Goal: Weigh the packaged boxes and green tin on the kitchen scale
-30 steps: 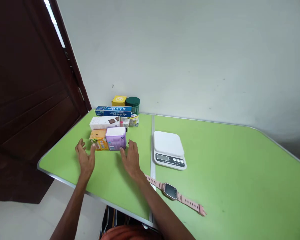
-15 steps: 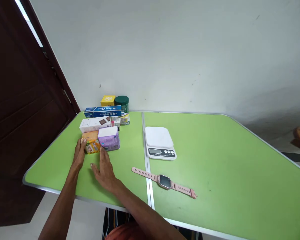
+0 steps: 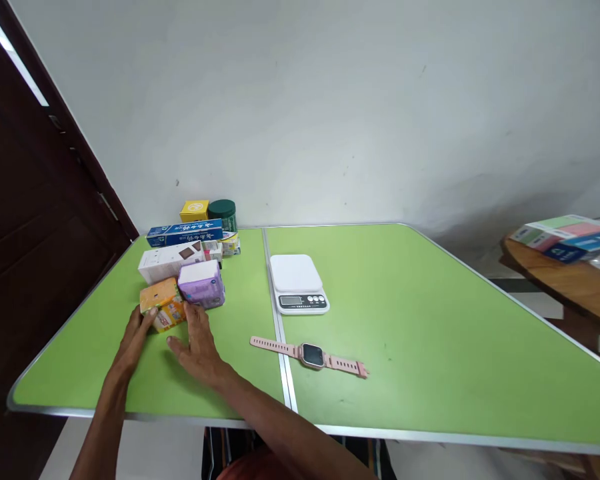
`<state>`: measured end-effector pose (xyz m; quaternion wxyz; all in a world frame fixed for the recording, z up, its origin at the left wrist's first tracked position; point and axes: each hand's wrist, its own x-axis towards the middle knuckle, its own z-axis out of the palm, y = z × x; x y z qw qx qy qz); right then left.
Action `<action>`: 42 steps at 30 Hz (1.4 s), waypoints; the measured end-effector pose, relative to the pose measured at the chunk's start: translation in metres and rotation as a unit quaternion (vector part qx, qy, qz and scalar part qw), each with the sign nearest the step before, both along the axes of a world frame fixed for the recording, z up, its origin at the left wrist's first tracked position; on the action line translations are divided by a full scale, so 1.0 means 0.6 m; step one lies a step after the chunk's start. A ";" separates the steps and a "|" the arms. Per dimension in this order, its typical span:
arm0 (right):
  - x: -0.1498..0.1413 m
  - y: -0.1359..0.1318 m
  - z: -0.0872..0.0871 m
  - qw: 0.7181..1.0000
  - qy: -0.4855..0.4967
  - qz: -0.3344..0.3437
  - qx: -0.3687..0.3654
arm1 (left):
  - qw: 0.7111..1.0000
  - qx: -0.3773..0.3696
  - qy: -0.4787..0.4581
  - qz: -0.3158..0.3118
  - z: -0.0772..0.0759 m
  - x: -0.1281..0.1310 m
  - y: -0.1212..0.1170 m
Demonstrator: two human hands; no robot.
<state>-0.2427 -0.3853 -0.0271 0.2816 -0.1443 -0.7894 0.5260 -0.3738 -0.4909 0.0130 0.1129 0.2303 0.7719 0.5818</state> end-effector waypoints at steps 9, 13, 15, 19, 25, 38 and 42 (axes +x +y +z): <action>0.060 -0.047 0.019 0.997 0.047 0.063 -0.013 | 0.989 -0.109 -0.003 0.103 0.005 0.122 -0.126; 0.107 -0.050 0.052 0.995 0.061 0.077 -0.009 | 0.983 -0.141 0.016 0.118 0.031 0.166 -0.133; 0.133 -0.032 0.068 0.995 0.081 0.057 0.003 | 0.988 -0.115 0.015 0.100 0.043 0.183 -0.113; 0.189 0.047 0.096 0.991 0.122 -0.028 0.035 | 0.998 -0.049 0.026 0.014 0.055 0.208 -0.013; 0.269 0.235 0.121 0.984 0.079 -0.153 0.049 | 0.981 0.031 0.091 -0.170 0.057 0.233 0.232; 0.313 0.414 0.064 0.967 0.045 -0.245 0.051 | 0.938 0.049 0.135 -0.316 0.021 0.224 0.458; 0.322 0.418 0.053 0.969 0.063 -0.236 0.031 | 0.933 0.039 0.169 -0.314 0.018 0.218 0.445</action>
